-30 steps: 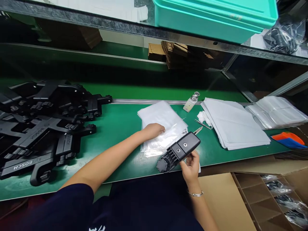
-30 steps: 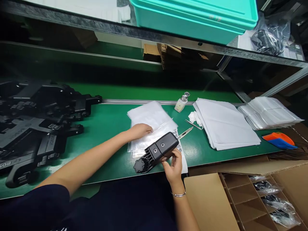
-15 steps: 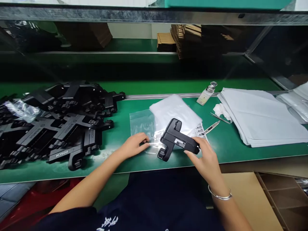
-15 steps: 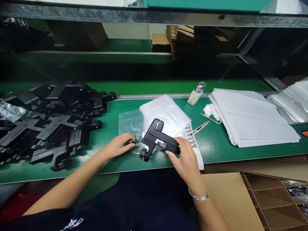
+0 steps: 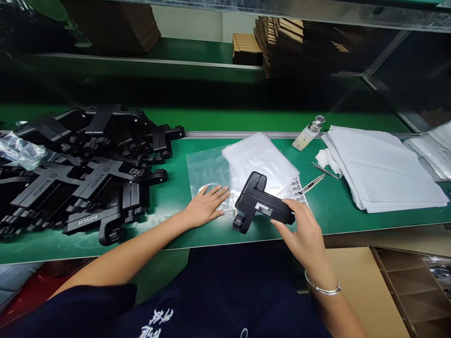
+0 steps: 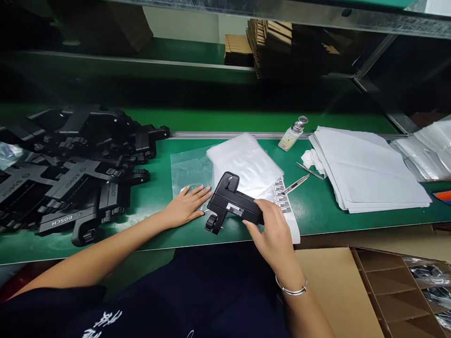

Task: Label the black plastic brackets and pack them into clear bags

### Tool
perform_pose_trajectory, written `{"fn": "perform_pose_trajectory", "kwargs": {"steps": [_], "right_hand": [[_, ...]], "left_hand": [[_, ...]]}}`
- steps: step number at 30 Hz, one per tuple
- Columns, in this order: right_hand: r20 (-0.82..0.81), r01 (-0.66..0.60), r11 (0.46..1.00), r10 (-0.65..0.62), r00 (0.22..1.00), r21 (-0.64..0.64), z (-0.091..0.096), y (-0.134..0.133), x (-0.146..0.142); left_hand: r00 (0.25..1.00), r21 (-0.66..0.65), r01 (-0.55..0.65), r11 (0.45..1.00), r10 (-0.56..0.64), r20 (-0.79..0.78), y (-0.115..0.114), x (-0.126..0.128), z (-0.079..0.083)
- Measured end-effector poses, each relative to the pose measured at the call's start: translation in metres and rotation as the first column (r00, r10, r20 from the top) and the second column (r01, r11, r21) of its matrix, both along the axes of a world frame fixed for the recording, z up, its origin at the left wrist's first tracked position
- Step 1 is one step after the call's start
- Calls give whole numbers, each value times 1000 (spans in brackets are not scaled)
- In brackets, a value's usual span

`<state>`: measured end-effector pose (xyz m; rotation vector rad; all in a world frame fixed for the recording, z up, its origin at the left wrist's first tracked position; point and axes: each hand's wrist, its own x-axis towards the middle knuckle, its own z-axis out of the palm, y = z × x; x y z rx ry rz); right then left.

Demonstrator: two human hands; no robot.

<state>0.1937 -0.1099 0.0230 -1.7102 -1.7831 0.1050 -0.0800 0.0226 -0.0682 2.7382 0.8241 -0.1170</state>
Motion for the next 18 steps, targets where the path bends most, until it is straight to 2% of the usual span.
{"fn": "perform_pose_trajectory", "kwargs": {"steps": [2,4,6,9,11,12,16,18], "right_hand": [[24,-7,1000,7,1000,22,2,-1,-1],[51,-21,999,19,999,41,3,-2,-1],[71,-30,997,25,997,69,5,-3,-1],[80,-32,993,23,997,109,6,-5,-2],[77,-27,993,19,997,116,7,-6,-3],[73,-23,993,15,997,114,7,-7,-4],[69,-24,993,16,997,116,9,-11,-3],[71,-27,991,18,997,128,9,-11,-3]], "left_hand": [[1000,5,9,1000,-9,8,-7,-2,-1],[997,-16,77,997,-77,18,-14,-5,-2],[996,-39,91,995,-91,7,-13,-5,-1],[998,-23,-48,999,47,-30,-3,0,2],[993,9,-117,993,117,-24,-6,3,2],[994,12,-107,994,107,-13,-12,3,1],[998,-46,58,997,-57,20,-32,1,-1],[1000,-36,-8,999,8,7,-21,5,1]]}}
